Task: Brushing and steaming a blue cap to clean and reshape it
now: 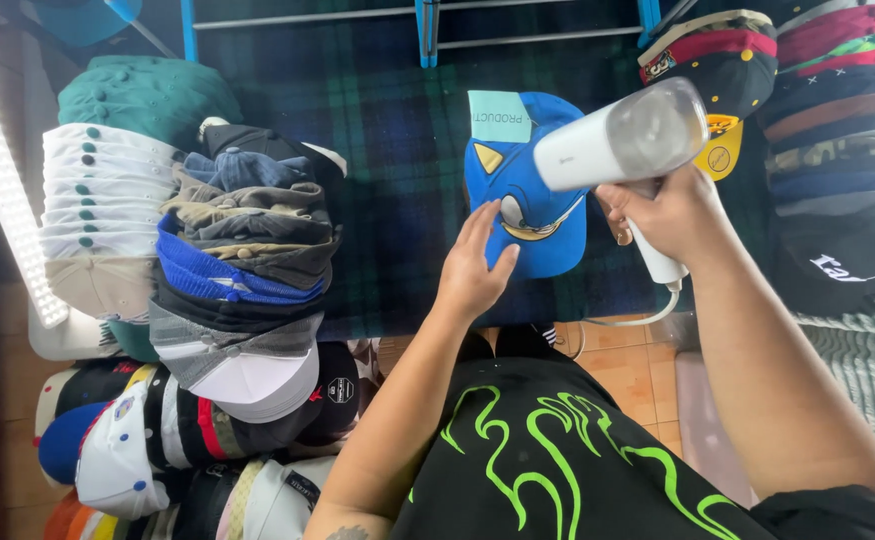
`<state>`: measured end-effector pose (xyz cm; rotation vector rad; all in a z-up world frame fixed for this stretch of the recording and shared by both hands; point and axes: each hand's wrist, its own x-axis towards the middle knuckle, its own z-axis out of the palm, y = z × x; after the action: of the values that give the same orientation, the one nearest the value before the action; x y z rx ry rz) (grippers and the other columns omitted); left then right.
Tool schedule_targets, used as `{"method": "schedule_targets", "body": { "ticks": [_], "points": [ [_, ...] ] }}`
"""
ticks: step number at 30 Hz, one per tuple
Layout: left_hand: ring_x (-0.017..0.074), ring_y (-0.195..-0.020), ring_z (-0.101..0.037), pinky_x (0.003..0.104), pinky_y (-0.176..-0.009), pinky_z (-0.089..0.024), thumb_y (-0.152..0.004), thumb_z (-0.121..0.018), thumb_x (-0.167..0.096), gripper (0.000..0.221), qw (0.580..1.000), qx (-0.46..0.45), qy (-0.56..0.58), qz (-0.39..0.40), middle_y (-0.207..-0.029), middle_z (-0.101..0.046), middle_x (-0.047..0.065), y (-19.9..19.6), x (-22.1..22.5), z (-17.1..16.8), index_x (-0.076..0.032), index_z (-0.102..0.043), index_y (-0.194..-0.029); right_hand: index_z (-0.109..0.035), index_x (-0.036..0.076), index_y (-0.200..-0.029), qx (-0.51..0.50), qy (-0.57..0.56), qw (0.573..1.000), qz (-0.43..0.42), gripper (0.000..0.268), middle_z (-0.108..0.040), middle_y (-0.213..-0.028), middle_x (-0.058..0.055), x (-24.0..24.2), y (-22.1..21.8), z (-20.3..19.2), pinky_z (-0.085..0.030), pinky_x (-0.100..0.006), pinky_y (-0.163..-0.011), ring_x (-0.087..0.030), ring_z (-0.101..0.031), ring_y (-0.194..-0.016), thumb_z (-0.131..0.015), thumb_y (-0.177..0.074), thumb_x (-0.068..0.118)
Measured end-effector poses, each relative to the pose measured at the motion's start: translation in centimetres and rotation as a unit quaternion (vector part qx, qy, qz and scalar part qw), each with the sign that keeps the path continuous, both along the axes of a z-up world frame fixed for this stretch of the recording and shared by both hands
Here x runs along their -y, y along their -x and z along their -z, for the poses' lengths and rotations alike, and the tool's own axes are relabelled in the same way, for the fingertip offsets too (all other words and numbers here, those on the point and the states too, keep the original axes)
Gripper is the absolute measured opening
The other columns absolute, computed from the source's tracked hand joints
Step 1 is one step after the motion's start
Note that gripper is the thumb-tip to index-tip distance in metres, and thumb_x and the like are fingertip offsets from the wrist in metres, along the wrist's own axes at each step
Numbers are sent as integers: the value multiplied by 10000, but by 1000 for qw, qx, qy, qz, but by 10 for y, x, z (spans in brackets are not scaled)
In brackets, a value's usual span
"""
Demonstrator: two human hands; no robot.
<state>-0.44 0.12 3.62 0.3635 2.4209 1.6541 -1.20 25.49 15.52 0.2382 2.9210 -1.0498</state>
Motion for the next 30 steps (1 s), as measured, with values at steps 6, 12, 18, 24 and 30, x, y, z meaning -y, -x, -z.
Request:
{"method": "schedule_targets", "body": {
  "ticks": [6,12,18,24,30],
  "points": [
    [456,-1364,-524,474,-1051,-540,-923,-708,-107,579,983,-169,60,-34,-1536,-462,242,7,-9,-26,-31,-524,-1467,-703,37,-894,7,0,1000,-15,337,-727,-684,-68,7,-9,-4,-562,-407,-731,-267,-741,-682,-787,-980,352],
    [457,-1426,-452,516,-1139,-449,-891,-754,-119,586,972,-215,82,-47,-1512,-500,234,10,-25,-20,-14,-562,-1435,-649,-118,-1052,-13,219,975,39,292,-695,-743,-233,1,-25,7,-638,-410,-630,-301,-741,-710,-784,-978,130],
    [484,-1414,-459,537,-1135,-447,-873,-764,-114,582,972,-209,105,-28,-1515,-499,240,9,-22,-22,-20,-577,-1416,-671,-26,-904,-56,189,979,48,281,-692,-675,-139,-8,-32,36,-599,-388,-627,-266,-733,-644,-786,-1021,202],
    [487,-1471,-372,587,-1147,-411,-862,-751,-114,627,958,-254,122,-48,-1551,-471,216,15,-24,-8,-36,-547,-1450,-731,36,-858,-100,80,990,54,313,-727,-715,-95,7,-56,40,-584,-364,-663,-223,-745,-697,-814,-1004,300],
    [436,-1439,-457,559,-1113,-457,-897,-728,-135,536,955,-274,112,-15,-1458,-587,153,28,-27,-8,-98,-599,-1416,-745,30,-897,-157,67,983,69,272,-735,-771,-100,5,-77,75,-591,-396,-654,-241,-746,-735,-821,-1001,269]
  ]
}}
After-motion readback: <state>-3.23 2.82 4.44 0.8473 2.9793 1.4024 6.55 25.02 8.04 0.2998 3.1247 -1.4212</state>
